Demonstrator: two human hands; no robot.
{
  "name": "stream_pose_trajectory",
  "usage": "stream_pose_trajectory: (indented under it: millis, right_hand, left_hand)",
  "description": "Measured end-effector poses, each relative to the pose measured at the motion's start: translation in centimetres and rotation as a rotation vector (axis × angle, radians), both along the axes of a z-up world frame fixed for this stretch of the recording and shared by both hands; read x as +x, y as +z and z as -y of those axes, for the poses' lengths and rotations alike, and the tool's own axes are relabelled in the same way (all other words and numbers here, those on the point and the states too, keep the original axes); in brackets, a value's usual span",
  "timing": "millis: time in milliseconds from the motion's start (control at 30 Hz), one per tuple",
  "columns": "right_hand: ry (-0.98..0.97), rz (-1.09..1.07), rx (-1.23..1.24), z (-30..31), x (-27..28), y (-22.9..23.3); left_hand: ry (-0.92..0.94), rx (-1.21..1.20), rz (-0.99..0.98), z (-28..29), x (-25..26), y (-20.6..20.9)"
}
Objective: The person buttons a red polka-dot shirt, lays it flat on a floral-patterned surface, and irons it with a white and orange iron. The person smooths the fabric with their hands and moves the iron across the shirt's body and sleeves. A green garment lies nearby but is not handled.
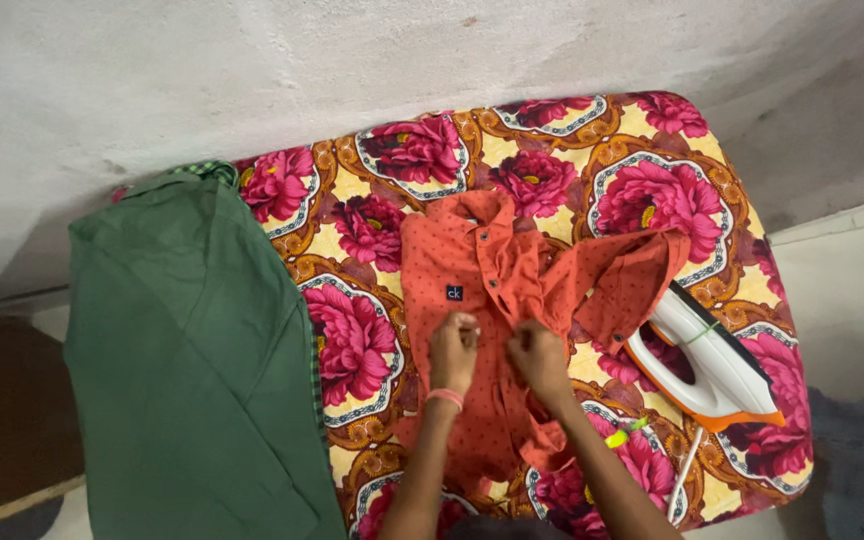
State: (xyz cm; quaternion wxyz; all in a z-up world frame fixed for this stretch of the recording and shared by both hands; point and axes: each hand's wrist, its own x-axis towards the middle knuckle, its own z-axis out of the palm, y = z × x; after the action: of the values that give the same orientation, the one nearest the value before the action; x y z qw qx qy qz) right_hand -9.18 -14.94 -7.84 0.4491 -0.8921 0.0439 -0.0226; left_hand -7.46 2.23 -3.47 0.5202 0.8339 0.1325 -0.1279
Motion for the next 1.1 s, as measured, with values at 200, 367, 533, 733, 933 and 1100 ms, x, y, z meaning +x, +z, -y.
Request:
stream_pose_trajectory:
  millis: [200, 367, 533, 733, 933, 1100]
  right_hand:
    - [-0.191, -0.194, 0.11, 3.0, 0.1, 3.1]
    - [-0.1, -0.253, 0.338, 2.8, 0.1, 3.2]
    - [-0.138, -0.412, 0.699, 3.5, -0.1, 2.0]
    - [-0.131, -0.465, 0.722, 3.5, -0.3, 3.5]
    - [0.048, -0.013, 0.14, 1.7, -0.9, 6.3]
    - [0.116, 0.154, -0.018, -1.4, -1.5, 9.4]
  left_hand:
    - [-0.101, 0.173, 0.161, 1.0, -1.5, 0.9]
    - [-0.101, 0.344, 0.228, 2.4, -0.4, 2.2]
    - [-0.19, 0.435, 0.238, 2.7, 0.6, 1.8]
    - [-0.218, 0.378, 0.158, 2.1, 0.3, 3.2]
    - [-0.092, -0.036, 0.026, 0.8, -0.3, 4.0]
    - [-0.09, -0.027, -0.046, 1.2, -0.8, 3.8]
